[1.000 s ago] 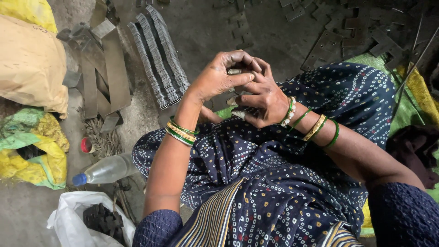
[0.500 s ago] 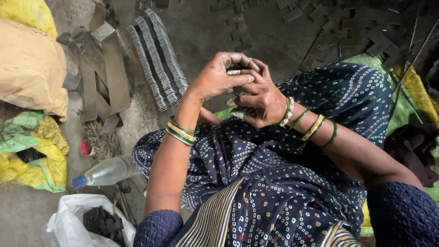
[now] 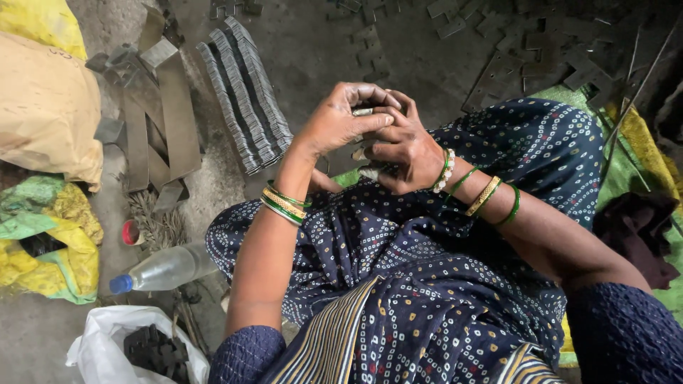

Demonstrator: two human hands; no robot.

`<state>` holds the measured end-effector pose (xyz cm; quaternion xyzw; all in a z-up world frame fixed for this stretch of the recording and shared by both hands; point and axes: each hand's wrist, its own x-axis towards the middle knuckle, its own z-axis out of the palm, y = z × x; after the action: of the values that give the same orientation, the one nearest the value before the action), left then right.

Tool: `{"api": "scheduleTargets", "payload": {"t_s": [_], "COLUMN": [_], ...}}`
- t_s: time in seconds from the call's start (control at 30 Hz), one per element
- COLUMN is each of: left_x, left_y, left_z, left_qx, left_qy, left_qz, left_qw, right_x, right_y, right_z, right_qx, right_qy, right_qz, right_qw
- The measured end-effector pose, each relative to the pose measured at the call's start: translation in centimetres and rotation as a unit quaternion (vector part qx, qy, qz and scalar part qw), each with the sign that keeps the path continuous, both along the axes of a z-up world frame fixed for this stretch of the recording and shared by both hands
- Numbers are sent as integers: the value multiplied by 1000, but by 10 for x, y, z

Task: The person stacks and aligns metal laminations into sets, interlocks metal pieces together by hand, and wipes their hands and items with a cloth.

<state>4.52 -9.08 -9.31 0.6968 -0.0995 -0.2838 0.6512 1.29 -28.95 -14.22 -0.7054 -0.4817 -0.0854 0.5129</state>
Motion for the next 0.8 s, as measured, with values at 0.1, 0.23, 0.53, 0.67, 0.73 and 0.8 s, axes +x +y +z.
{"api": "scheduleTargets", "payload": {"t_s": [0.1, 0.23, 0.53, 0.67, 0.73, 0.8], "left_x": [-1, -1, -3, -4, -3, -3], "left_y": [1, -1, -3, -3, -3, -2], "left_z": [-3, -4, 7, 0, -4, -6], "left_qx": [-6, -12, 17, 7, 8, 10], "left_qy": [-4, -11, -10, -16, -30, -37], "left_qz": [2, 11, 13, 20, 15, 12], "left_qw": [1000, 1000, 1000, 1000, 999, 999], "right_x": [0, 1, 1, 2, 2, 2], "right_y": [0, 0, 0, 0, 0, 0], "right_z": [-1, -2, 2, -1, -2, -2], "right_qx": [5, 4, 1, -6, -7, -4], "right_qy": [-6, -3, -16, -14, -13, -12], "right_qz": [-4, -5, -7, -6, -8, -11], "right_qw": [1000, 1000, 1000, 1000, 1000, 1000]}}
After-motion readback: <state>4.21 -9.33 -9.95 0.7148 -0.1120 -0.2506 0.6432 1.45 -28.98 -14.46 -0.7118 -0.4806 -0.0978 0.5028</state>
